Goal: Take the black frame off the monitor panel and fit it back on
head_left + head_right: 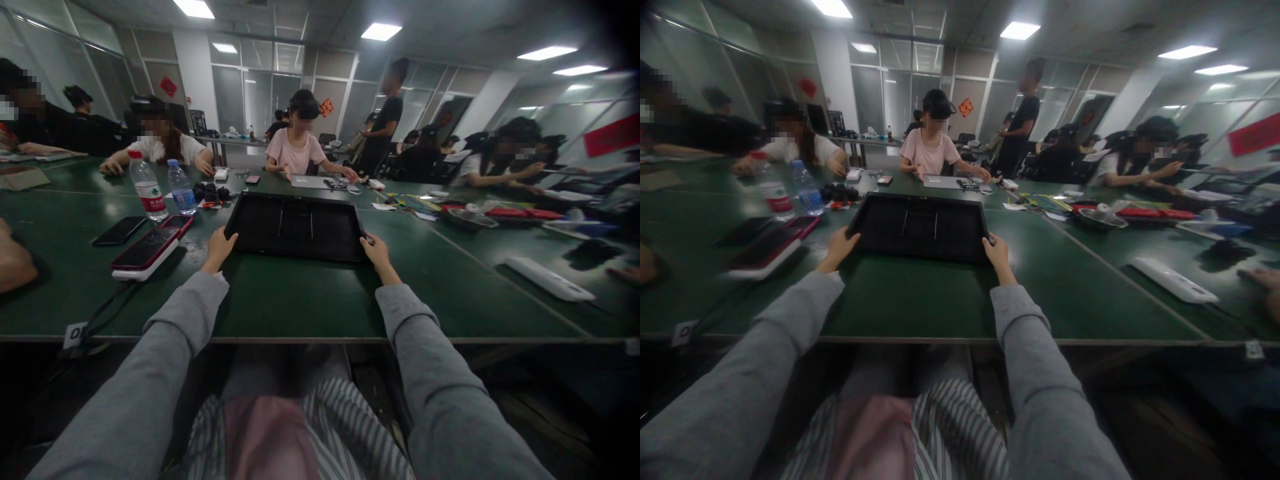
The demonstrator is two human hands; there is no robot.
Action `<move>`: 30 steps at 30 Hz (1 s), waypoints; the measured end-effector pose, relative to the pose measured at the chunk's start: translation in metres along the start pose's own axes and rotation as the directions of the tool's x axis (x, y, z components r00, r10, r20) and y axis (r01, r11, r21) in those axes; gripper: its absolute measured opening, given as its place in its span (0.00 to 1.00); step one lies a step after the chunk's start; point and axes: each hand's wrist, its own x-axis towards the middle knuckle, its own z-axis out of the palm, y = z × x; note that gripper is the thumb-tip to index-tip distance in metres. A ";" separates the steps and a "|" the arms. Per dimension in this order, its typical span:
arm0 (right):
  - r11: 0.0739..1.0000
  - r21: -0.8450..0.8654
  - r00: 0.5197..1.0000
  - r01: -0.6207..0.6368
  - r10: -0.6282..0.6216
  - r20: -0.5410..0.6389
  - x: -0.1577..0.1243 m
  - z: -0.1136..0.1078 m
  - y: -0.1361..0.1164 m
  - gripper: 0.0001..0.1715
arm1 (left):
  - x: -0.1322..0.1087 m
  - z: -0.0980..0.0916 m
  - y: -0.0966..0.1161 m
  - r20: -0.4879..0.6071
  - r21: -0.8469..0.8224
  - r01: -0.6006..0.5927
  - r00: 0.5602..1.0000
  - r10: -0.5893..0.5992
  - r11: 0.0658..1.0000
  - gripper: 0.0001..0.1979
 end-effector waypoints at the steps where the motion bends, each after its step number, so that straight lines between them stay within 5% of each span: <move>1: 0.998 0.042 0.999 -0.043 0.043 0.004 0.000 0.001 0.000 0.34 | 0.003 0.002 -0.002 0.031 -0.055 0.025 0.999 -0.023 0.998 0.24; 6: 0.981 0.163 0.994 -0.109 0.106 0.023 -0.003 0.006 -0.004 0.30 | 0.013 0.002 -0.011 0.045 -0.251 0.102 0.995 -0.094 0.962 0.20; 12: 0.959 0.242 0.987 -0.148 0.128 0.094 -0.002 0.002 -0.006 0.28 | 0.018 -0.012 -0.025 0.023 -0.215 0.176 0.984 -0.175 0.961 0.22; 19: 0.811 0.423 0.883 -0.404 0.224 0.412 -0.006 -0.023 -0.016 0.33 | 0.016 -0.026 -0.029 0.072 -0.184 0.175 0.984 -0.164 0.967 0.20; 30: 0.762 0.536 0.918 -0.365 0.199 0.343 -0.007 -0.022 -0.020 0.39 | 0.019 -0.024 -0.034 0.002 -0.074 0.091 0.996 -0.091 0.993 0.23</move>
